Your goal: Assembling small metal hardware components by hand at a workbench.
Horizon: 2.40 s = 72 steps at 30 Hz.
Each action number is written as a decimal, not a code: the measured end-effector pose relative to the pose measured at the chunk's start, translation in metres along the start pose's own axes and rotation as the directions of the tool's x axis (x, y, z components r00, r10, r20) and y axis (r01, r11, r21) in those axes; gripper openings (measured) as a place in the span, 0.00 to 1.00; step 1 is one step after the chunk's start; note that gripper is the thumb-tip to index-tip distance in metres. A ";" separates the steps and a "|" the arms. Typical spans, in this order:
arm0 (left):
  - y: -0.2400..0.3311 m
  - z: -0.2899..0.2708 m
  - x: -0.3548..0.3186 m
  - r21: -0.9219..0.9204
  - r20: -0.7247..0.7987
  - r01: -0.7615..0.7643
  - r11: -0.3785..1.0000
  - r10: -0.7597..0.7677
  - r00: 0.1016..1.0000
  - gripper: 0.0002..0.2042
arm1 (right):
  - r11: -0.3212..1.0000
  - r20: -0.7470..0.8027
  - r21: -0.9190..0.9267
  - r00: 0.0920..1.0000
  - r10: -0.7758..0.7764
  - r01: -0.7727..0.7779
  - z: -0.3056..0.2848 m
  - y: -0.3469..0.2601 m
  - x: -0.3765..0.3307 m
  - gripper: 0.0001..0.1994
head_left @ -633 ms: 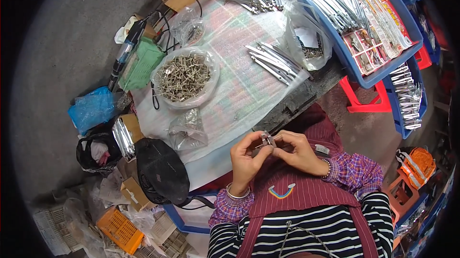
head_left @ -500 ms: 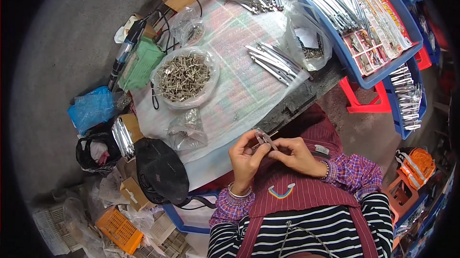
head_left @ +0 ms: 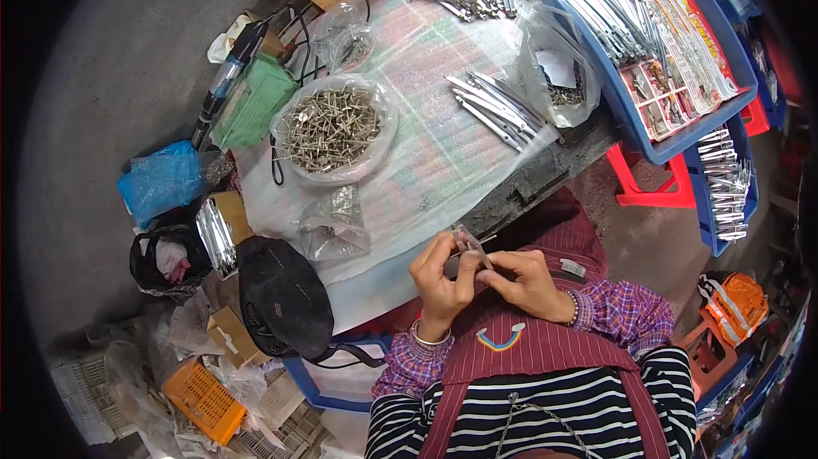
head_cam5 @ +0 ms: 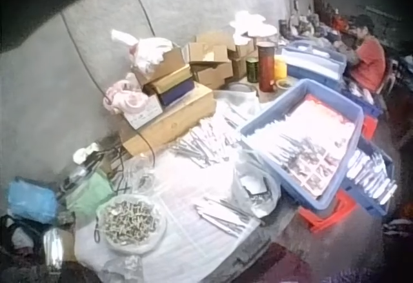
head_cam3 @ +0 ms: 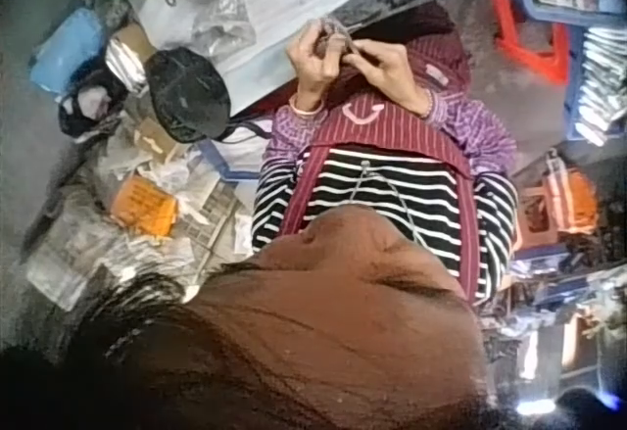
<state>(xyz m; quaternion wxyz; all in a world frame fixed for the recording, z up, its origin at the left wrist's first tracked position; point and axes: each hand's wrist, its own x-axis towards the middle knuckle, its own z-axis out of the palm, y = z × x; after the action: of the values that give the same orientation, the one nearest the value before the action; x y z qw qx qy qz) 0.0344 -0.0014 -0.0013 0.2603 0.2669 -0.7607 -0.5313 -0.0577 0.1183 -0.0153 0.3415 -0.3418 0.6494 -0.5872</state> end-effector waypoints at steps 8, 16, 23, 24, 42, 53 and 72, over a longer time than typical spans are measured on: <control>-0.002 0.005 0.002 -0.085 -0.002 0.146 0.986 -0.147 0.989 0.09 | 0.998 -0.035 0.056 0.998 0.043 -0.041 0.003 0.001 0.001 0.07; -0.004 -0.004 0.004 -0.022 0.076 0.139 0.990 -0.137 0.988 0.08 | 0.993 -0.010 0.103 0.998 0.065 -0.063 0.003 -0.001 0.002 0.07; -0.002 -0.005 0.005 0.057 0.020 0.133 0.990 -0.134 0.991 0.10 | 0.989 0.055 0.113 0.994 0.093 -0.099 0.001 0.001 0.002 0.08; -0.005 -0.004 0.005 0.057 0.021 0.132 0.990 -0.133 0.991 0.10 | 0.989 0.053 0.113 0.994 0.093 -0.098 0.001 0.001 0.003 0.08; -0.011 -0.001 -0.006 -0.130 -0.054 0.255 0.958 -0.264 0.963 0.09 | 0.940 0.122 0.254 0.972 0.202 -0.227 -0.002 0.013 0.003 0.10; -0.009 -0.002 -0.007 -0.248 0.018 0.247 0.937 -0.251 0.968 0.10 | 0.947 0.150 0.272 0.980 0.132 -0.169 -0.003 0.023 0.006 0.13; -0.006 -0.005 0.001 0.100 0.039 0.197 0.975 -0.201 0.979 0.10 | 0.989 0.202 0.147 0.979 -0.030 0.000 -0.003 0.013 0.011 0.06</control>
<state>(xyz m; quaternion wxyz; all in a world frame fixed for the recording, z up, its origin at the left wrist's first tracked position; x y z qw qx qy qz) 0.0383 -0.0073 -0.0057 0.1742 0.3409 -0.7607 -0.5242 -0.0670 0.1119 -0.0289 0.4258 -0.3790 0.5635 -0.5980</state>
